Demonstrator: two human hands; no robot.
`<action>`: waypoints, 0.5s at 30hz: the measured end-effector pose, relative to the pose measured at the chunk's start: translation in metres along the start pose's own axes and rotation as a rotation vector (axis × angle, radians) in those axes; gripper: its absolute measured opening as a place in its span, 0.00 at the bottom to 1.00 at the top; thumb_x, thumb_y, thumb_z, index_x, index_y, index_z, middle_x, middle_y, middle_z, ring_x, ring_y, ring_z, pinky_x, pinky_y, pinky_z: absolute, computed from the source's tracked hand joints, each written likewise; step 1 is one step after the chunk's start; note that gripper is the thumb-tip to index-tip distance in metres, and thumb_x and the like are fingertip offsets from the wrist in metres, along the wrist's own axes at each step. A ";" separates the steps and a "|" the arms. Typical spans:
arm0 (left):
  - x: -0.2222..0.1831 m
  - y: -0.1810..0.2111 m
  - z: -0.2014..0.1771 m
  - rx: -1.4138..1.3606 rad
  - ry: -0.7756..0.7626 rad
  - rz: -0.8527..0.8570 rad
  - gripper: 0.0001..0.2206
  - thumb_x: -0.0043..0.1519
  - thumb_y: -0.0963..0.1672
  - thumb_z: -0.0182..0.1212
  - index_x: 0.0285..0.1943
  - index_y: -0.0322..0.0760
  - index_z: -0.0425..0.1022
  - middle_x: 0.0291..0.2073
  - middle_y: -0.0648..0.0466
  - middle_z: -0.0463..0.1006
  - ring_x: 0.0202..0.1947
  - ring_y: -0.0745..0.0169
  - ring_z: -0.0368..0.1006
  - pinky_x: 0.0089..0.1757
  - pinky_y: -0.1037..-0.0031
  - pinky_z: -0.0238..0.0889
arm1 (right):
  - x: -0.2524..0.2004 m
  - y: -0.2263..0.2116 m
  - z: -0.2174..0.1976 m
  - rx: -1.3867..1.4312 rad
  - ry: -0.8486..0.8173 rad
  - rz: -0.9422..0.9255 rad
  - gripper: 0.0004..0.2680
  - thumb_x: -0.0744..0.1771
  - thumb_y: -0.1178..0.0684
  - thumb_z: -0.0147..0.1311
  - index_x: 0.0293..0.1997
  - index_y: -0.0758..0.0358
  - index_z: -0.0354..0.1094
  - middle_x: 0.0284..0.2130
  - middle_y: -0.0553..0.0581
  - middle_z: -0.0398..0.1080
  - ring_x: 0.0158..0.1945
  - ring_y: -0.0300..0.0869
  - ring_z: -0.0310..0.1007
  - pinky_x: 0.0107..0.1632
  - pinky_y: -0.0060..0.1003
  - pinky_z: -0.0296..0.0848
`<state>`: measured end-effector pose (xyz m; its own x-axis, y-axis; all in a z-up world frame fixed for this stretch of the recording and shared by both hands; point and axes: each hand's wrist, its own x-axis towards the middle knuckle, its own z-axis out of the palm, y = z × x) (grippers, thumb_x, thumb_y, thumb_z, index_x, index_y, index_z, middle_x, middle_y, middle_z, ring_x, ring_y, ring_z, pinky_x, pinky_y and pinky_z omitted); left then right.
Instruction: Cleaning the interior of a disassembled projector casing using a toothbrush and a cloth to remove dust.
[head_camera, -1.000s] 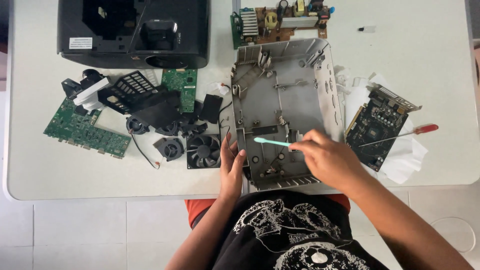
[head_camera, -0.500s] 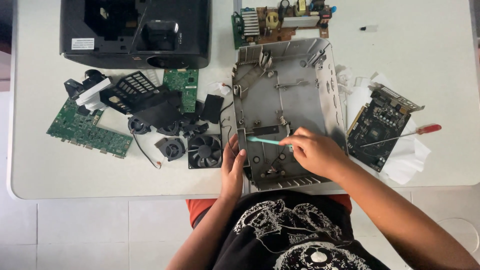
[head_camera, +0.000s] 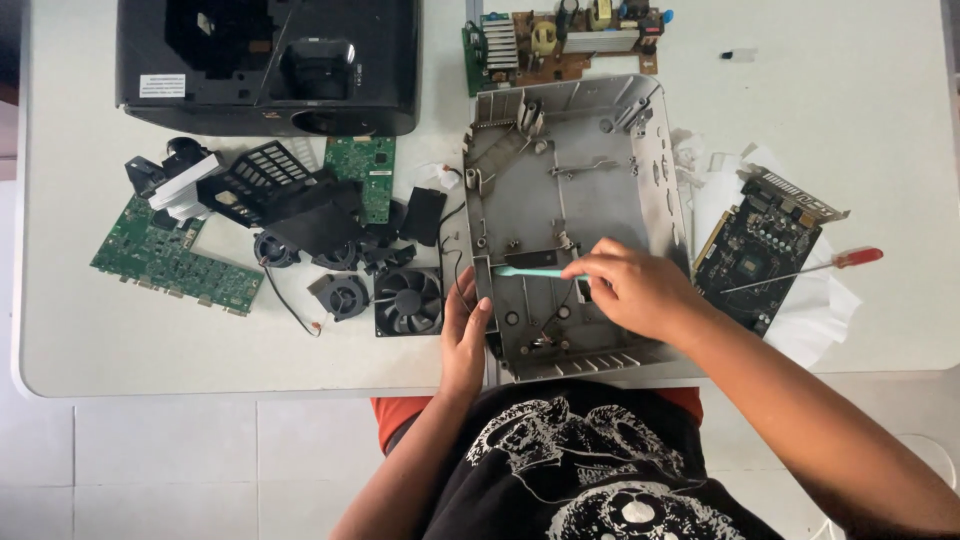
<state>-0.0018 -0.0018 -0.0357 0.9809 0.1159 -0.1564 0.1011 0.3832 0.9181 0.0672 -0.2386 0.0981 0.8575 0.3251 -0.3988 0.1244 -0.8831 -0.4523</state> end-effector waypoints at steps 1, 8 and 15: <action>-0.001 0.000 0.001 0.001 0.003 0.000 0.26 0.68 0.41 0.54 0.75 0.27 0.54 0.63 0.37 0.68 0.62 0.50 0.65 0.58 0.59 0.63 | 0.002 0.001 0.003 0.000 -0.002 -0.003 0.11 0.67 0.50 0.47 0.53 0.38 0.72 0.44 0.45 0.73 0.43 0.50 0.79 0.44 0.45 0.79; -0.002 0.010 0.008 0.007 -0.007 -0.026 0.26 0.68 0.41 0.54 0.75 0.29 0.53 0.63 0.37 0.67 0.63 0.50 0.64 0.60 0.58 0.60 | 0.004 -0.002 -0.006 0.056 -0.151 0.007 0.12 0.67 0.52 0.46 0.49 0.41 0.76 0.42 0.47 0.76 0.37 0.52 0.79 0.42 0.48 0.78; -0.004 0.009 0.003 0.036 0.012 -0.034 0.26 0.68 0.41 0.54 0.75 0.29 0.54 0.63 0.37 0.67 0.63 0.50 0.64 0.61 0.57 0.58 | 0.012 0.018 0.011 -0.008 -0.174 -0.014 0.10 0.68 0.51 0.45 0.48 0.43 0.76 0.41 0.46 0.74 0.36 0.50 0.78 0.40 0.44 0.78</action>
<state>-0.0044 -0.0011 -0.0255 0.9748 0.1140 -0.1916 0.1403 0.3543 0.9246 0.0743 -0.2466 0.0765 0.7564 0.3905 -0.5247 0.1404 -0.8805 -0.4527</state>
